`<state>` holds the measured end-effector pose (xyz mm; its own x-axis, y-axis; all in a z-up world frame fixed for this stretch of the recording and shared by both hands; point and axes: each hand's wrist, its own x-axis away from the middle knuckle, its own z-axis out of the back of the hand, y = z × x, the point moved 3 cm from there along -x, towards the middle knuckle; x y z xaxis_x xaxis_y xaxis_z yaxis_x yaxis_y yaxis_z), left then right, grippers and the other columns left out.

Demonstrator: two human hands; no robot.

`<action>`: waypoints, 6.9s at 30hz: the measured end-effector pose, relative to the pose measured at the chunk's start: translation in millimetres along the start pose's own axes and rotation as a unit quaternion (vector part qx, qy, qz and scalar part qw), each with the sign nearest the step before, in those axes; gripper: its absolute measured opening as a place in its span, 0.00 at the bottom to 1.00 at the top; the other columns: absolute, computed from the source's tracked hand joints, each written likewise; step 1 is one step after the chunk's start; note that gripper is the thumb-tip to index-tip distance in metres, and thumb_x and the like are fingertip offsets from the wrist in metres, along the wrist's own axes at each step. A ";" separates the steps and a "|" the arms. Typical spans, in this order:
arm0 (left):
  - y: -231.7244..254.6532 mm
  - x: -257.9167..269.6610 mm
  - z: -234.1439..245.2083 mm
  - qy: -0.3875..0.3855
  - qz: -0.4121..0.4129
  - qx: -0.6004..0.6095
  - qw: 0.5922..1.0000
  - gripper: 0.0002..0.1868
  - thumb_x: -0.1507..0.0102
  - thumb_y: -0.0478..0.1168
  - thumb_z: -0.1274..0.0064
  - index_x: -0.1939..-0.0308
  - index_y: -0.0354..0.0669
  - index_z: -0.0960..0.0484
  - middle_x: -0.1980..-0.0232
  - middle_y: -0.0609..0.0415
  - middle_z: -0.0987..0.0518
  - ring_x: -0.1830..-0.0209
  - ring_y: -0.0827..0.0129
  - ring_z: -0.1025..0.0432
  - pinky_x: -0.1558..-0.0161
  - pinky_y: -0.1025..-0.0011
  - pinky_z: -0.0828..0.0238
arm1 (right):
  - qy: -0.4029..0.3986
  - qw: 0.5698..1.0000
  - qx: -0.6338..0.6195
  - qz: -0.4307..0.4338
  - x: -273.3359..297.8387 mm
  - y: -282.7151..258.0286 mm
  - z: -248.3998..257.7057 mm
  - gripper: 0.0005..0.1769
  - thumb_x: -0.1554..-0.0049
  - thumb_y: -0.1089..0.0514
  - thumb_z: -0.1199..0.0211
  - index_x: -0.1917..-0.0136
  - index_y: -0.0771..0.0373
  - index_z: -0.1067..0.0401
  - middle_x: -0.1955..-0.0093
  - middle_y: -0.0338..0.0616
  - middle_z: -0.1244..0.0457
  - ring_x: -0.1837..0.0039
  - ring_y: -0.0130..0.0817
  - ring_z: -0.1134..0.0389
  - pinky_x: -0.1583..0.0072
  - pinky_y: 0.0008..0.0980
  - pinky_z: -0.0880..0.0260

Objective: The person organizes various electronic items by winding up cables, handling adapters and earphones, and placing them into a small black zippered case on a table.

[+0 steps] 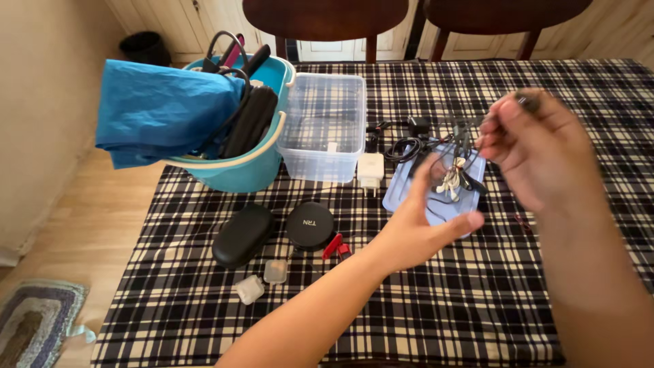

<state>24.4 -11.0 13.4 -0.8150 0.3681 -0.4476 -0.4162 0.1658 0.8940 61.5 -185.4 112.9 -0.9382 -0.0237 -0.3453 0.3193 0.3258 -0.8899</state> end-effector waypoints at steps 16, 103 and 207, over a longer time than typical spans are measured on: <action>63.5 43.1 161.2 0.130 0.180 -0.140 0.965 0.13 0.31 0.44 0.49 0.62 0.40 0.16 0.69 0.64 0.23 0.70 0.82 0.34 0.67 0.79 0.36 | 0.172 0.876 0.449 -0.033 19.0 9.3 112.0 0.03 0.30 0.66 0.38 0.44 0.68 0.27 0.54 0.52 0.33 0.60 0.31 0.32 0.58 0.31 0.30; -35.3 20.2 103.0 0.072 0.148 0.088 0.983 0.12 0.32 0.43 0.44 0.60 0.37 0.16 0.64 0.57 0.18 0.63 0.79 0.26 0.57 0.79 0.29 | -0.006 0.987 -0.150 -0.058 5.2 139.7 14.2 0.08 0.33 0.54 0.49 0.48 0.58 0.34 0.53 0.42 0.33 0.45 0.35 0.31 0.40 0.34 0.28; -31.5 17.2 118.4 0.126 0.176 0.052 0.975 0.11 0.35 0.43 0.42 0.62 0.38 0.13 0.69 0.64 0.17 0.73 0.86 0.34 0.71 0.83 0.40 | -0.047 0.951 0.304 -0.037 43.8 132.3 -52.9 0.05 0.45 0.56 0.32 0.59 0.59 0.23 0.56 0.40 0.28 0.49 0.33 0.27 0.41 0.37 0.28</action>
<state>71.3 98.4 -20.3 -0.9784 0.1849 -0.0924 -0.0615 0.1661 0.9842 55.7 -93.3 -4.2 -0.9542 -0.1191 -0.2745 0.2978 -0.2869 -0.9105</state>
